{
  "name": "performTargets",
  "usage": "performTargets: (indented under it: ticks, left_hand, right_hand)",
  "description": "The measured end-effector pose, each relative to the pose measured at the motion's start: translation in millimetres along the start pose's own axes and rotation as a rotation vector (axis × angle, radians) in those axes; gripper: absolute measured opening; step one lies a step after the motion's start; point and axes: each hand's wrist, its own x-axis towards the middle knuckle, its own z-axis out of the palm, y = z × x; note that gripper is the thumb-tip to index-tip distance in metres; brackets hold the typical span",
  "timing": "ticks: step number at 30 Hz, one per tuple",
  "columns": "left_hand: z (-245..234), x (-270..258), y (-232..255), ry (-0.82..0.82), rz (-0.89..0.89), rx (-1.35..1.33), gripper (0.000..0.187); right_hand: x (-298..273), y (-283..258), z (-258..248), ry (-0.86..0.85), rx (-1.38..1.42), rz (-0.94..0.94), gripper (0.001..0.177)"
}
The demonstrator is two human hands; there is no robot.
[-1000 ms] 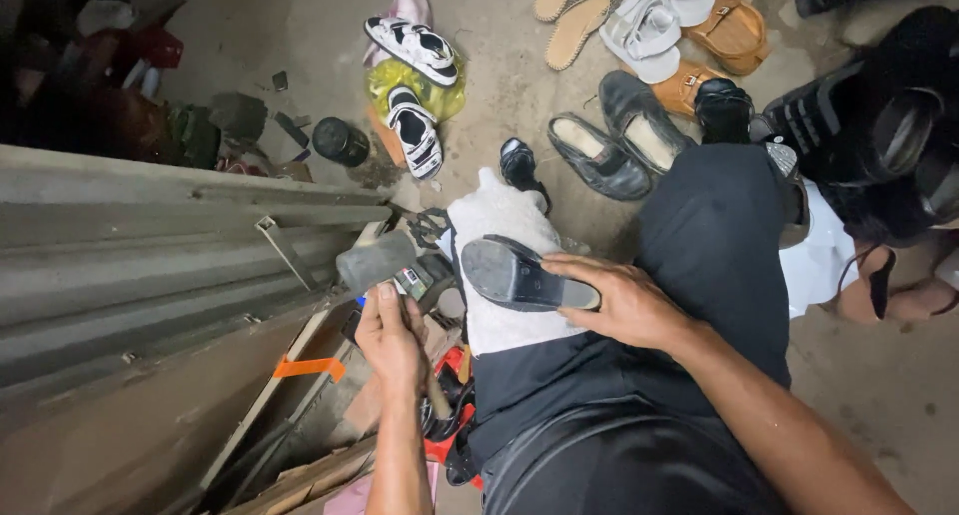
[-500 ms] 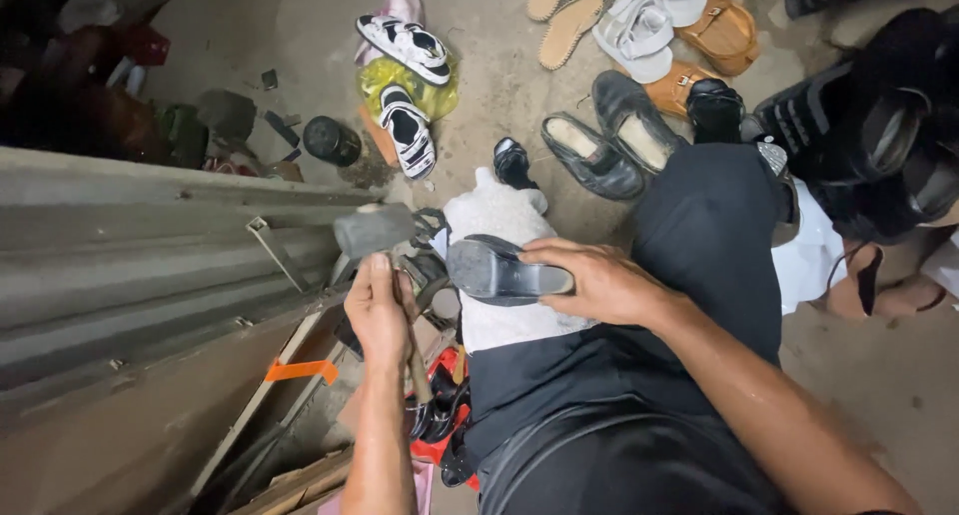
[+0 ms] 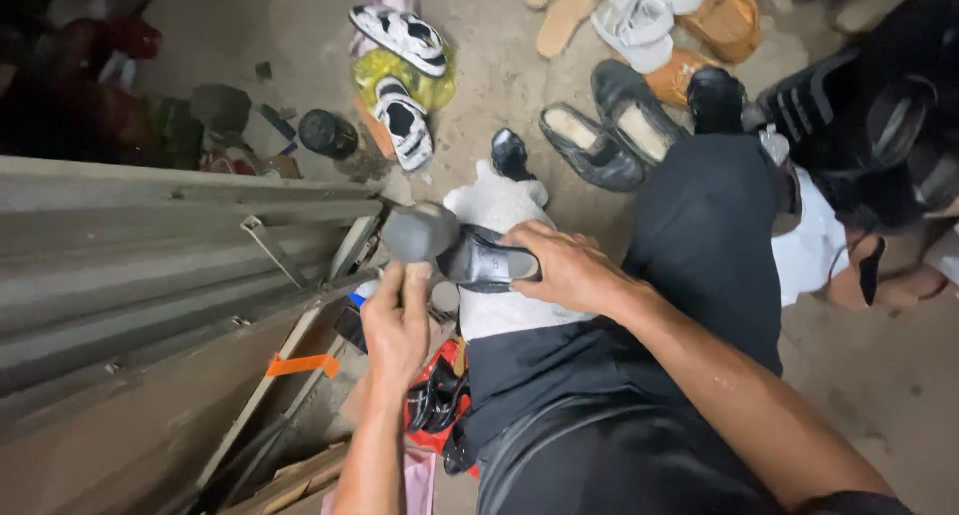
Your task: A person is repairing a shoe by applying adhesive to the sole with a brush and then using a tool to press the sole firmly into place.
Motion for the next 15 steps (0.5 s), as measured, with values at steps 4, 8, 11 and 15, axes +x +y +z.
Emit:
performTargets:
  ticks: [4, 8, 11, 15]
  left_hand:
    - [21.4, -5.6, -15.3, 0.070, 0.122, 0.065, 0.030]
    - [0.6, -13.4, 38.4, -0.013, 0.109, -0.019, 0.039]
    - [20.1, -14.2, 22.2, 0.009, 0.134, 0.121, 0.028]
    - [11.0, -2.7, 19.3, -0.133, 0.157, 0.171, 0.036]
  right_hand:
    - [9.9, 10.8, 17.3, 0.024, -0.057, 0.056, 0.062]
    - [11.6, 8.5, 15.1, 0.019, -0.098, 0.093, 0.068]
    - [9.2, 3.6, 15.8, 0.037, -0.122, 0.035, 0.067]
    - [3.8, 7.1, 21.1, 0.033, -0.209, 0.021, 0.068]
